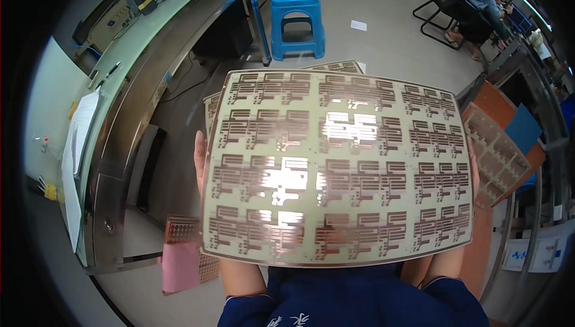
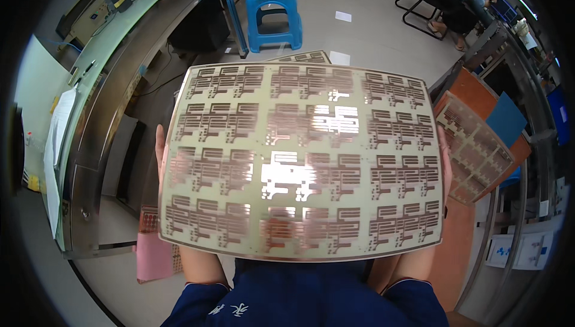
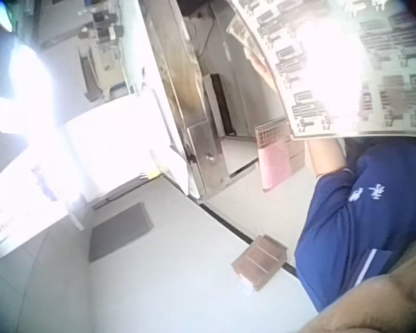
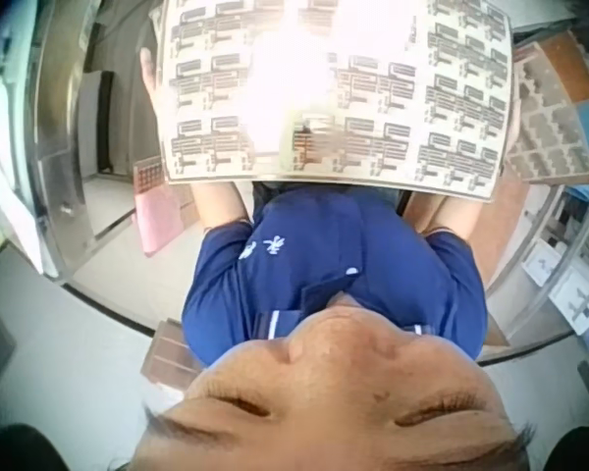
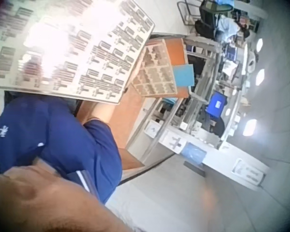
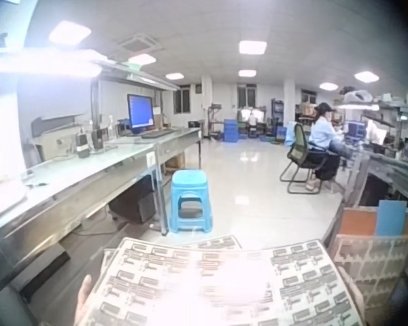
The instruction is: Manually inspecting large circuit board panels and placing them into a storage rack.
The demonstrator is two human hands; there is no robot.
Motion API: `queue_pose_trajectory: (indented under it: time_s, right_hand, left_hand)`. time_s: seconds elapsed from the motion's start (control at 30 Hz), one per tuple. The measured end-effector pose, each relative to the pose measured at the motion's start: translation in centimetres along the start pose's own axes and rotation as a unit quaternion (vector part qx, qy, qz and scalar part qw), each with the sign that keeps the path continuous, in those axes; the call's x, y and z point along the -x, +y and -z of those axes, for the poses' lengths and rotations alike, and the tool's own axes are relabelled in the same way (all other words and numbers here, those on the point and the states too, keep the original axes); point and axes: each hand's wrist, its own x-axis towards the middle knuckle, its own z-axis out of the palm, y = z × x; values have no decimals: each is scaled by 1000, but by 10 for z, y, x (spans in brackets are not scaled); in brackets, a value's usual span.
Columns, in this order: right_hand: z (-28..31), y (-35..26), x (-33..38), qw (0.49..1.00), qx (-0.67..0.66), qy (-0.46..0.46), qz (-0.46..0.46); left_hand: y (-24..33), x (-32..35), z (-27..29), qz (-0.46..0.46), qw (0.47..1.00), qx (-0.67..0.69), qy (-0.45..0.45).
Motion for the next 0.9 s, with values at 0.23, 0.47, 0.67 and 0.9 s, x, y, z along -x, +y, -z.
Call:
queue_pose_trajectory:
  time_s: [0.23,0.47,0.67,0.9]
  right_hand:
    - [69,21,-21,963,22,-216,-157]
    - [12,70,-1,996,-44,-80,23]
    - [13,94,36,971,22,-183,-150]
    - [37,95,52,978,28,-66,-195]
  left_hand:
    - [-30,22,10,193,963,149,-110]
    - [-80,57,-52,107,954,262,-94]
    - [-94,48,-23,121,992,-12,-39]
    - [-74,24,22,174,984,19,-44]
